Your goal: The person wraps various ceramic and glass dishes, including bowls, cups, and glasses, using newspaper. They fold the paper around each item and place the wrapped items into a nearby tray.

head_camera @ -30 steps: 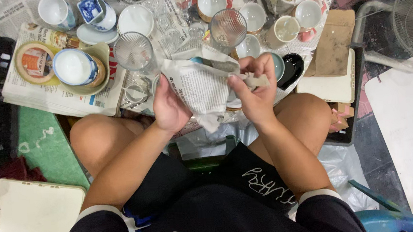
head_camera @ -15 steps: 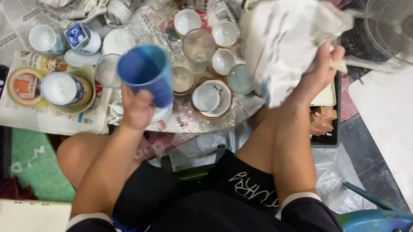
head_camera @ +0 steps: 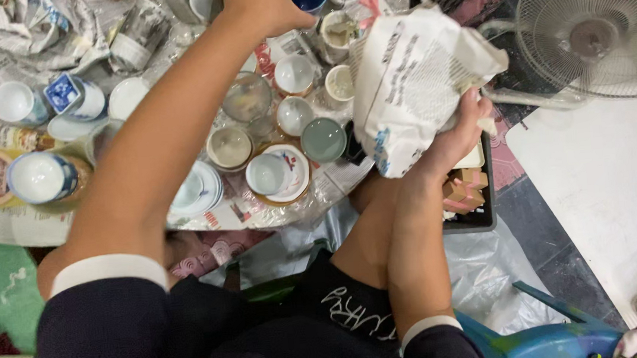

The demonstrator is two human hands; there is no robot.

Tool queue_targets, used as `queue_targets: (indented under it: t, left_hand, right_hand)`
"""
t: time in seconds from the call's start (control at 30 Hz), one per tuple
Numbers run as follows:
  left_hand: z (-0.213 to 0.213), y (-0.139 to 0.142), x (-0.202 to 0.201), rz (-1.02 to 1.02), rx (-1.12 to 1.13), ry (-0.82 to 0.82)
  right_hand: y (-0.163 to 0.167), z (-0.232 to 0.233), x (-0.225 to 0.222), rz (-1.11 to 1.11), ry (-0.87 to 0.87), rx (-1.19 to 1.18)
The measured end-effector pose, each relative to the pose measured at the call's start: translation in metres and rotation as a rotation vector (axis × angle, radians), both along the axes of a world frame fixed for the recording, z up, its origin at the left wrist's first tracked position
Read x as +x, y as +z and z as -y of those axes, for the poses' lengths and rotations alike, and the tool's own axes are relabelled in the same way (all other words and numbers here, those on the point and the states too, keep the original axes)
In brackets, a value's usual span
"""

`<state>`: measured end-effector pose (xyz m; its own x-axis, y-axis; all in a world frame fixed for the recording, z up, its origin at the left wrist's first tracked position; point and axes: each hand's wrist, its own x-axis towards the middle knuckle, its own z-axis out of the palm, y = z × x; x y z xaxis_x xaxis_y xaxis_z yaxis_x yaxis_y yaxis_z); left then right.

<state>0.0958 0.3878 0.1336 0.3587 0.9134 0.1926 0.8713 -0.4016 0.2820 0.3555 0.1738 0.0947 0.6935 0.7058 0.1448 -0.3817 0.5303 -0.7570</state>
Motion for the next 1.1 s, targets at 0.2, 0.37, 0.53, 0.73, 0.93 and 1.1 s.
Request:
queue_targets:
  t: [0.2, 0.37, 0.53, 0.73, 0.93, 1.1]
  left_hand:
    - [-0.042, -0.04, 0.036, -0.288, 0.276, -0.005]
    - [-0.049, -0.05, 0.063, -0.582, 0.064, 0.011]
    - [-0.051, -0.068, 0.058, -0.556, 0.151, -0.004]
    - [-0.052, -0.087, 0.047, -0.531, 0.165, 0.012]
    - [-0.033, -0.061, 0.052, -0.41, 0.287, 0.034]
    - [0.001, 0.04, 0.027, 0.007, 0.284, -0.381]
  right_hand:
    - [0.011, 0.001, -0.012, 0.1, -0.059, 0.092]
    - [0.02, 0.001, -0.031, 0.156, -0.037, 0.151]
    - [0.017, 0.0, -0.045, 0.213, 0.028, 0.175]
    - [0.016, 0.001, -0.049, 0.192, 0.064, 0.132]
    - [0.016, -0.001, -0.049, 0.287, 0.089, 0.088]
    - [0.01, -0.007, -0.054, 0.174, 0.205, 0.162]
